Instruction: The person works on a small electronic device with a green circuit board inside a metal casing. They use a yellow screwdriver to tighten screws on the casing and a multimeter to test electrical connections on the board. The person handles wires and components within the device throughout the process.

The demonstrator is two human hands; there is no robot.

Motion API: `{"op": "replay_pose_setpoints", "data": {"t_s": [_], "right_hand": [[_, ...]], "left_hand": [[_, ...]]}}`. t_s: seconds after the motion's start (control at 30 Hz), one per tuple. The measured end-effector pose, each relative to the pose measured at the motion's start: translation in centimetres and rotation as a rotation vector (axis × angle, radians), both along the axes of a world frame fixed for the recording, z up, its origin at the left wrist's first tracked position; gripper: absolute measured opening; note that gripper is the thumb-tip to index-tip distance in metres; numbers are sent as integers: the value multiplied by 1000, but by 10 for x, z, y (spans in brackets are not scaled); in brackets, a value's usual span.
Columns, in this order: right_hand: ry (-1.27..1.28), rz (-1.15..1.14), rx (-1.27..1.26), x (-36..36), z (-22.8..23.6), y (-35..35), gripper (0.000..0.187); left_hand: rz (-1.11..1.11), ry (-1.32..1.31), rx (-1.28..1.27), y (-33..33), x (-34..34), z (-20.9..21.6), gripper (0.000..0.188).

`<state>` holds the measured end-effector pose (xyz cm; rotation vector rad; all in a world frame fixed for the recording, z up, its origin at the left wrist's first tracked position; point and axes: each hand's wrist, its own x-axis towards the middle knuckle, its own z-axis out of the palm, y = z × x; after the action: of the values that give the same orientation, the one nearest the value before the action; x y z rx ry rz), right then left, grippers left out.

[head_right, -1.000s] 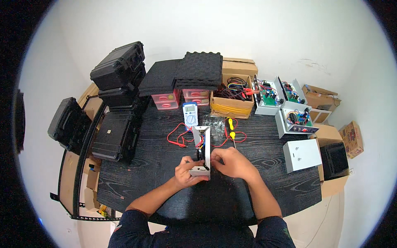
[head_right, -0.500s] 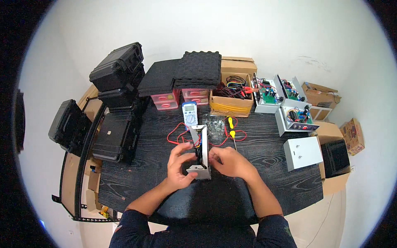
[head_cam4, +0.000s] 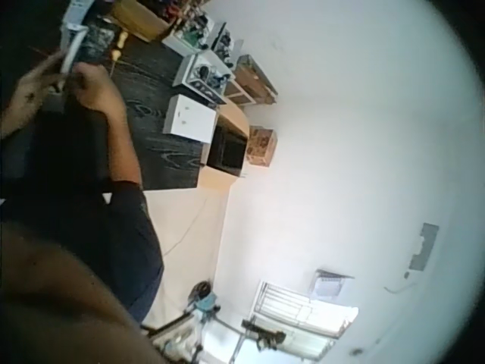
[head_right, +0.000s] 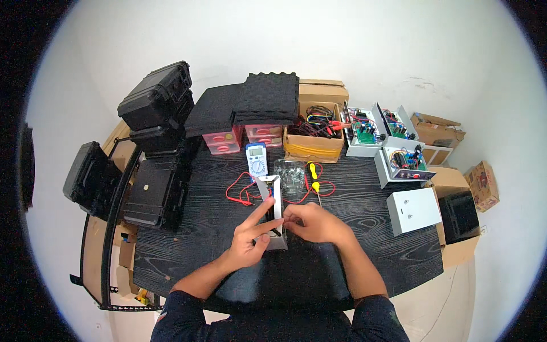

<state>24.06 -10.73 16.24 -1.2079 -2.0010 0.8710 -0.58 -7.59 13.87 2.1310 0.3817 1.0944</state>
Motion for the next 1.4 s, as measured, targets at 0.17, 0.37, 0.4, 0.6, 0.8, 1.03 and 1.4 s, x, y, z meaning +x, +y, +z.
{"op": "replay_pose_setpoints", "data": {"t_s": [0.17, 0.37, 0.4, 0.6, 0.8, 1.03, 1.4], "right_hand": [[-84, -341, -30, 25, -11, 51, 7], [-585, -613, 255, 42, -81, 144, 19], [-630, -604, 153, 41, -84, 152, 22], [-824, -578, -20, 32, -77, 161, 23], [-792, -622, 39, 44, -93, 176, 22], [-830, -710, 64, 35, -96, 187, 22], [-934, -624, 40, 26, -91, 188, 22]], "left_hand": [[-20, -13, 42, 5, 2, -6, 36], [-22, -34, 38, 6, 1, -8, 37], [-21, -33, 43, 6, 1, -7, 37], [-13, -43, 54, 7, 0, -9, 37], [-25, -36, 54, 7, 1, -7, 38], [-20, -39, 68, 8, 2, -8, 39], [-10, -43, 81, 8, 2, -10, 39]]}}
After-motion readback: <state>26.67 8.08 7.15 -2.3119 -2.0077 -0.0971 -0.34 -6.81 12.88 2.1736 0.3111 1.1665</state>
